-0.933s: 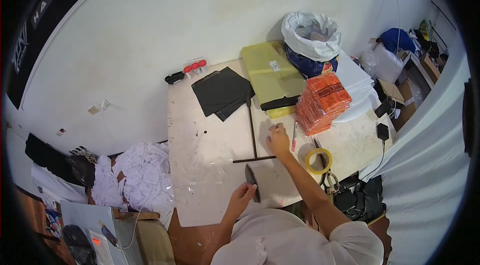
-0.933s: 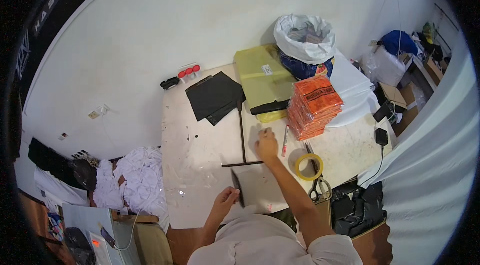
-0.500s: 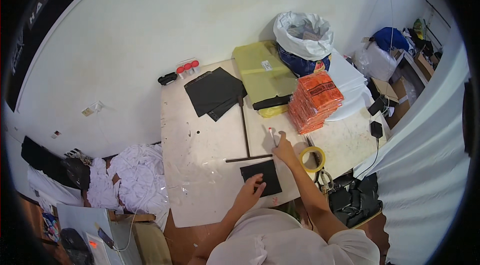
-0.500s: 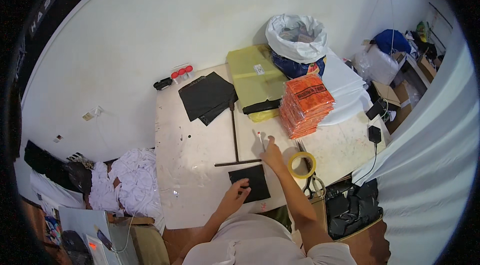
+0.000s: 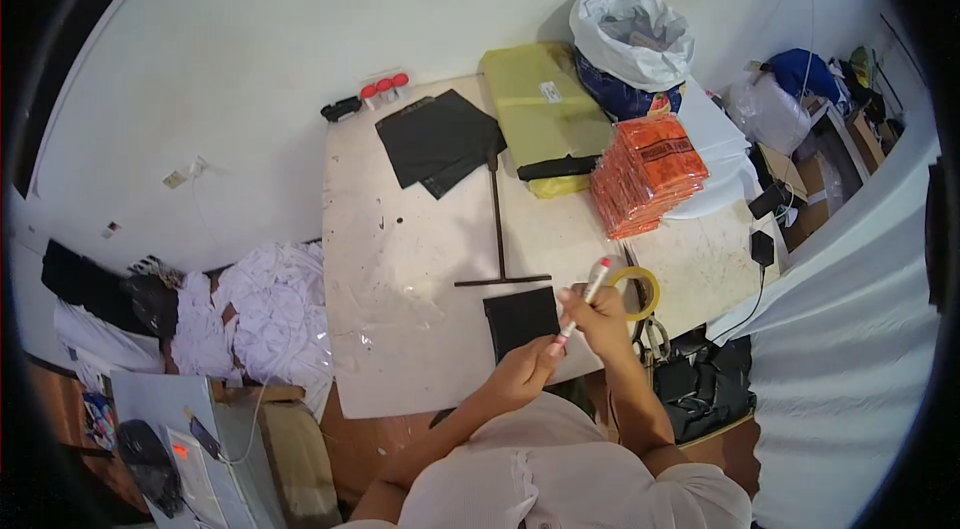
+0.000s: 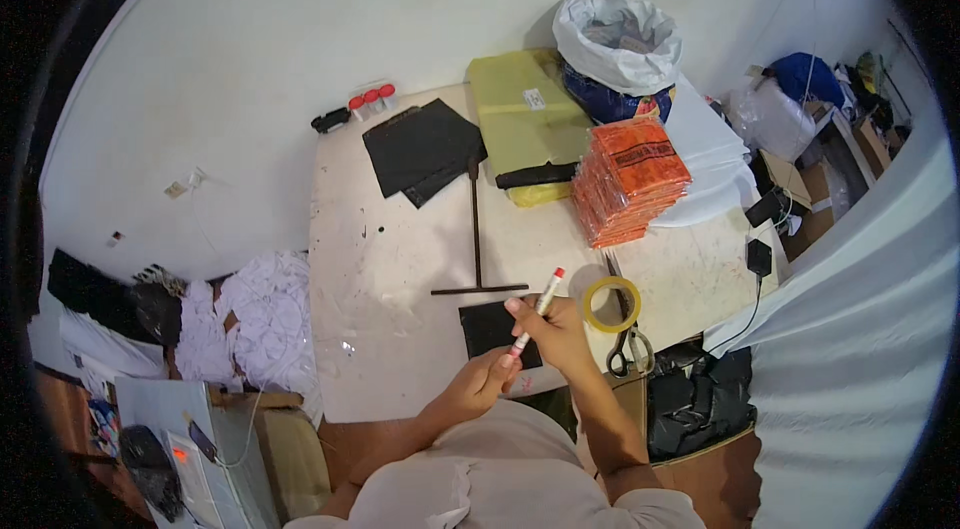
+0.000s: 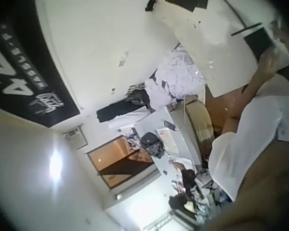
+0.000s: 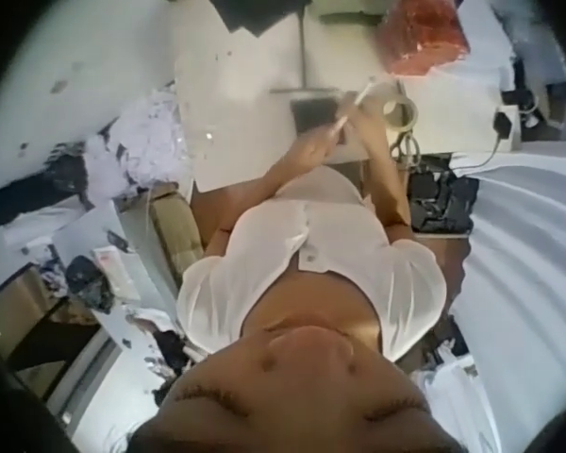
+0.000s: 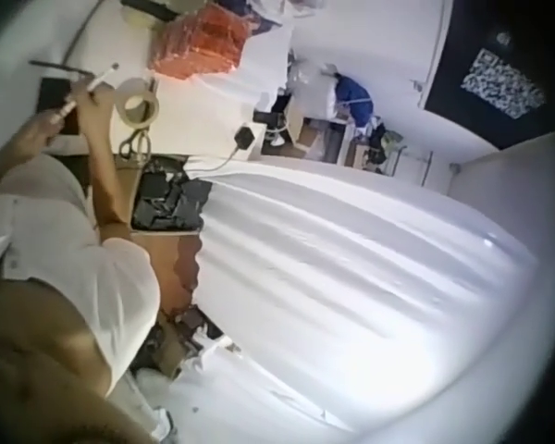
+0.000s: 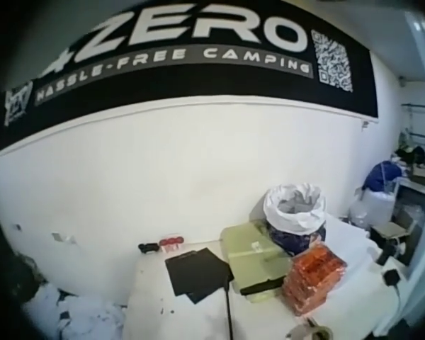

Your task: Packaging and labeling small black square items using tape, scissors, and a marker.

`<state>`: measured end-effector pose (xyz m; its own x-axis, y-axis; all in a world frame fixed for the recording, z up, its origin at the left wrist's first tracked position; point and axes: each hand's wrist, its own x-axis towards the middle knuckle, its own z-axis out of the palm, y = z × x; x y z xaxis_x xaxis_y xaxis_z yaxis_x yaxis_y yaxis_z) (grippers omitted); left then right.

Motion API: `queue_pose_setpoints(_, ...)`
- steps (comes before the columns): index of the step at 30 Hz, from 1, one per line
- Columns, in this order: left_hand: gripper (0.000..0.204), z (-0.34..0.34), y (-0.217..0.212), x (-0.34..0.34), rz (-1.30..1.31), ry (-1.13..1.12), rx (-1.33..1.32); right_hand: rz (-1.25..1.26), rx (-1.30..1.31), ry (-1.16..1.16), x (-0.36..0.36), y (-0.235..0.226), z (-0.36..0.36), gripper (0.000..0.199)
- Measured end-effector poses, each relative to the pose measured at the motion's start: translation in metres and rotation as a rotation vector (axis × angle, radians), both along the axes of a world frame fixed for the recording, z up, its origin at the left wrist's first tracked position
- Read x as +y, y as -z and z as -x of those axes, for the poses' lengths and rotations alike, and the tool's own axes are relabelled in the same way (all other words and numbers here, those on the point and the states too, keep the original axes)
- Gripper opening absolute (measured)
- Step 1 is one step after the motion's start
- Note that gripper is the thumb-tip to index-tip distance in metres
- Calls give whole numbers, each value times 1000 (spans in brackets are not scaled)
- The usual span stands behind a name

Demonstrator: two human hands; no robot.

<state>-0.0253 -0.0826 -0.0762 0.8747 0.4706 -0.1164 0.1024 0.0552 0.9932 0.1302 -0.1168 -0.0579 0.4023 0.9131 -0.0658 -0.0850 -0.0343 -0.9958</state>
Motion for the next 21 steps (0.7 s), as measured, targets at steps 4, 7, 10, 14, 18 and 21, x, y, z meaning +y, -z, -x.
queue_pose_setpoints(4, 40, -13, 9, -13, 515, 260, -333, -5, -111, 56, -24, -40, -5, 31)
queue_pose_setpoints(7, 43, -19, -7, -13, 620, 452, -397, -3, -273, 164, -50, -65, -1, 30)
queue_pose_setpoints(10, 40, -17, -36, -13, 383, 592, -391, -275, -315, 223, -68, -87, 5, 42)
queue_pose_setpoints(14, 40, 14, -2, -12, 898, 787, -405, -859, -353, 1049, -124, -124, -85, 16)
queue_pose_setpoints(18, 33, 34, 98, 16, 512, -92, -95, -1430, -307, 748, -222, -137, -144, 28)
queue_pose_setpoints(21, 34, 28, 122, 51, 95, -297, -206, -1181, -367, 986, -150, -127, -111, 37)
